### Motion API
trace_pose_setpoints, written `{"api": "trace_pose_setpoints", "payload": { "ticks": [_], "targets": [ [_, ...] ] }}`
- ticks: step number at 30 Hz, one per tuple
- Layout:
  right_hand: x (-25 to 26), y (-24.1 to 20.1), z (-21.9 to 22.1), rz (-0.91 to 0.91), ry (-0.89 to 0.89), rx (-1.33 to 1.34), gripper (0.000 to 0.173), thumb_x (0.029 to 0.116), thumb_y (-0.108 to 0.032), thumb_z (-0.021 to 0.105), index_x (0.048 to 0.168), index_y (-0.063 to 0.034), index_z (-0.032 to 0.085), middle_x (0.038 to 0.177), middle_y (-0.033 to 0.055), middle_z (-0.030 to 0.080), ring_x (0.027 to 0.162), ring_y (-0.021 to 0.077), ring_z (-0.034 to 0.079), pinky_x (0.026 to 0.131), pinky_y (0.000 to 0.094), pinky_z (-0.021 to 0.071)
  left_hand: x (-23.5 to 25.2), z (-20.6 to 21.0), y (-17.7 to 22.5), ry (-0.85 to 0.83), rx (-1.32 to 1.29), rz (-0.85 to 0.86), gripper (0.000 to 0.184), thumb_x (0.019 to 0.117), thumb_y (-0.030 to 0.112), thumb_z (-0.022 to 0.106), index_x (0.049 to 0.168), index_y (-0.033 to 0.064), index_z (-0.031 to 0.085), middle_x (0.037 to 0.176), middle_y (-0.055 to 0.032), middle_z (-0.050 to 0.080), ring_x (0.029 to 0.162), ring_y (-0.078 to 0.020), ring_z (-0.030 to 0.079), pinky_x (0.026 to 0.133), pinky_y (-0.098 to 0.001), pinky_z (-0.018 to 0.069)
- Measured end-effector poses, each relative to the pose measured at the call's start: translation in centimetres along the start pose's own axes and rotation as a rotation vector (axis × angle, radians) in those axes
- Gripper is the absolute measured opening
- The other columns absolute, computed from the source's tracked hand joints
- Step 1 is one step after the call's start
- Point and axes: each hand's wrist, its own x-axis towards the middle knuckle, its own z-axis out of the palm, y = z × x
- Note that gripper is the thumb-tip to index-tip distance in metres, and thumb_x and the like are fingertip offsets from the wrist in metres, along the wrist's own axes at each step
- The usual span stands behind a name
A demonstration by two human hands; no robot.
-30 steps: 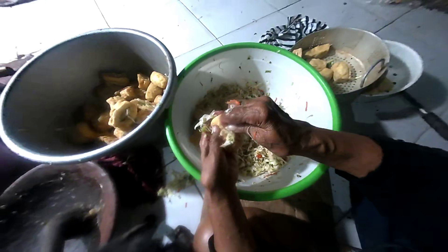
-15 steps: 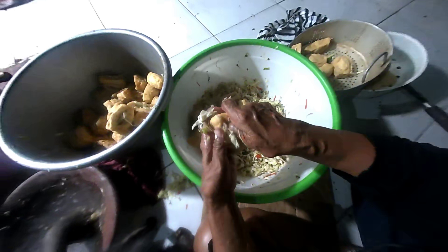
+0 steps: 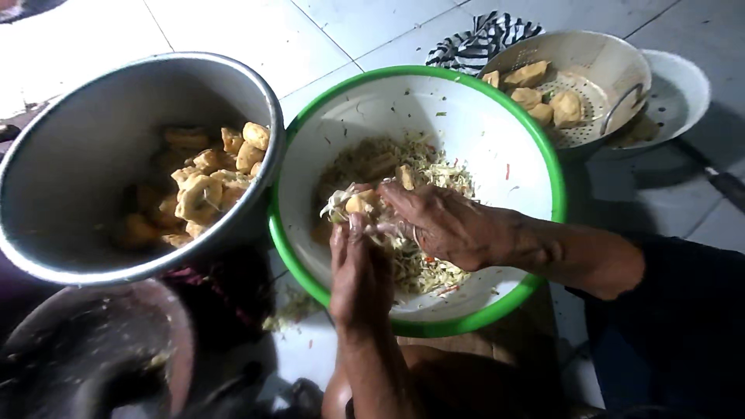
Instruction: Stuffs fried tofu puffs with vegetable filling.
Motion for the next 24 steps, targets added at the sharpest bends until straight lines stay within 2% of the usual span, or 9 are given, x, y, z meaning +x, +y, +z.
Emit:
{"api": "trace_pose_setpoints", "payload": {
  "ticks": [2, 6, 8, 10, 11, 15, 17, 20, 24],
  "targets": [
    [0.5, -0.4, 0.1, 0.031, 0.024, -0.091, 0.037, 0.1023, -0.017, 0.053, 0.135, 0.0004, 0.055, 0.084, 0.0135, 0.067, 0.074, 0.0297, 0.069, 0.065, 0.0453, 0.0554, -0.1, 0.1, -0.1, -0.019, 0.059, 0.027, 0.019, 0.1059, 0.017, 0.04, 0.107, 0.0194, 0.058, 0.083, 0.0081, 0.065, 0.07, 0.0008, 0.063, 0.064, -0.0173, 0.0556],
    [1.7, -2.2, -0.5, 0.132, -0.051, -0.262, 0.028, 0.1018, -0.016, 0.054, 0.124, 0.0007, 0.058, 0.082, 0.0162, 0.066, 0.076, 0.0361, 0.069, 0.064, 0.05, 0.0514, -0.1, -0.5, -0.1, -0.079, 0.106, 0.033, 0.014, 0.1037, 0.024, 0.052, 0.115, 0.0215, 0.06, 0.092, 0.0096, 0.069, 0.084, 0.0002, 0.067, 0.074, -0.0202, 0.0581],
    [2.4, -3.1, -1.5, 0.209, -0.19, -0.287, 0.027, 0.1043, -0.014, 0.052, 0.127, -0.0002, 0.056, 0.092, 0.0183, 0.066, 0.087, 0.0377, 0.068, 0.072, 0.0512, 0.0509, -0.1, -0.5, -0.1, -0.046, 0.185, 0.015, 0.023, 0.1002, 0.023, 0.058, 0.122, 0.0175, 0.056, 0.094, 0.0087, 0.067, 0.084, 0.0003, 0.066, 0.074, -0.02, 0.0571],
    [2.8, -3.4, -2.0, 0.256, -0.254, -0.293, 0.024, 0.1033, -0.012, 0.053, 0.124, -0.0021, 0.056, 0.096, 0.0183, 0.066, 0.092, 0.0374, 0.067, 0.074, 0.0518, 0.0496, -0.2, -0.5, 0.0, -0.055, 0.293, -0.006, 0.043, 0.1008, 0.016, 0.054, 0.142, 0.0103, 0.042, 0.112, 0.004, 0.064, 0.097, -0.0014, 0.064, 0.084, -0.0222, 0.0558],
    [2.9, -3.5, -2.0, 0.272, -0.261, -0.299, 0.022, 0.1036, -0.013, 0.053, 0.122, -0.0029, 0.057, 0.097, 0.0176, 0.066, 0.093, 0.037, 0.067, 0.075, 0.0518, 0.0496, -0.1, -0.4, 0.0, -0.056, 0.306, -0.009, 0.043, 0.1013, 0.012, 0.052, 0.143, 0.01, 0.041, 0.113, 0.0034, 0.064, 0.098, -0.0017, 0.064, 0.085, -0.0223, 0.0559],
    [2.7, -2.9, -1.1, 0.269, -0.137, -0.174, 0.023, 0.106, -0.02, 0.051, 0.118, -0.0029, 0.06, 0.09, 0.0167, 0.067, 0.086, 0.0355, 0.069, 0.071, 0.0512, 0.0524, 0.2, -0.2, -0.1, -0.013, 0.15, 0.016, 0.019, 0.1042, 0.009, 0.043, 0.116, 0.0152, 0.056, 0.088, 0.0057, 0.067, 0.078, -0.0021, 0.067, 0.07, -0.0212, 0.0579],
    [2.6, -1.9, -1.0, 0.235, -0.097, 0.024, 0.025, 0.106, -0.022, 0.053, 0.12, -0.0027, 0.062, 0.091, 0.0159, 0.067, 0.086, 0.0319, 0.069, 0.073, 0.051, 0.0542, 0.3, 0.1, -0.1, 0.02, 0.07, 0.025, 0.021, 0.104, 0.008, 0.039, 0.104, 0.0151, 0.059, 0.08, 0.0051, 0.067, 0.07, -0.0023, 0.066, 0.062, -0.0207, 0.0577],
    [2.5, -0.5, -1.3, 0.134, -0.084, 0.248, 0.017, 0.1054, -0.019, 0.055, 0.109, -0.0037, 0.061, 0.087, 0.0098, 0.063, 0.079, 0.0192, 0.064, 0.071, 0.0383, 0.0527, 0.3, 0.2, 0.1, 0.061, 0.012, 0.025, 0.024, 0.105, 0.007, 0.036, 0.103, 0.0162, 0.059, 0.081, 0.0054, 0.067, 0.07, -0.0018, 0.066, 0.062, -0.0197, 0.0579],
    [2.2, 0.3, -1.5, 0.103, 0.005, 0.566, 0.032, 0.1098, -0.022, 0.042, 0.093, -0.0039, 0.062, 0.079, -0.0002, 0.055, 0.067, 0.002, 0.053, 0.06, 0.0188, 0.0445, 0.3, 0.3, 0.2, 0.07, -0.077, 0.032, 0.022, 0.1036, 0.008, 0.04, 0.104, 0.0166, 0.06, 0.086, 0.0028, 0.07, 0.075, -0.0055, 0.07, 0.067, -0.0235, 0.0605]
  ]
}}
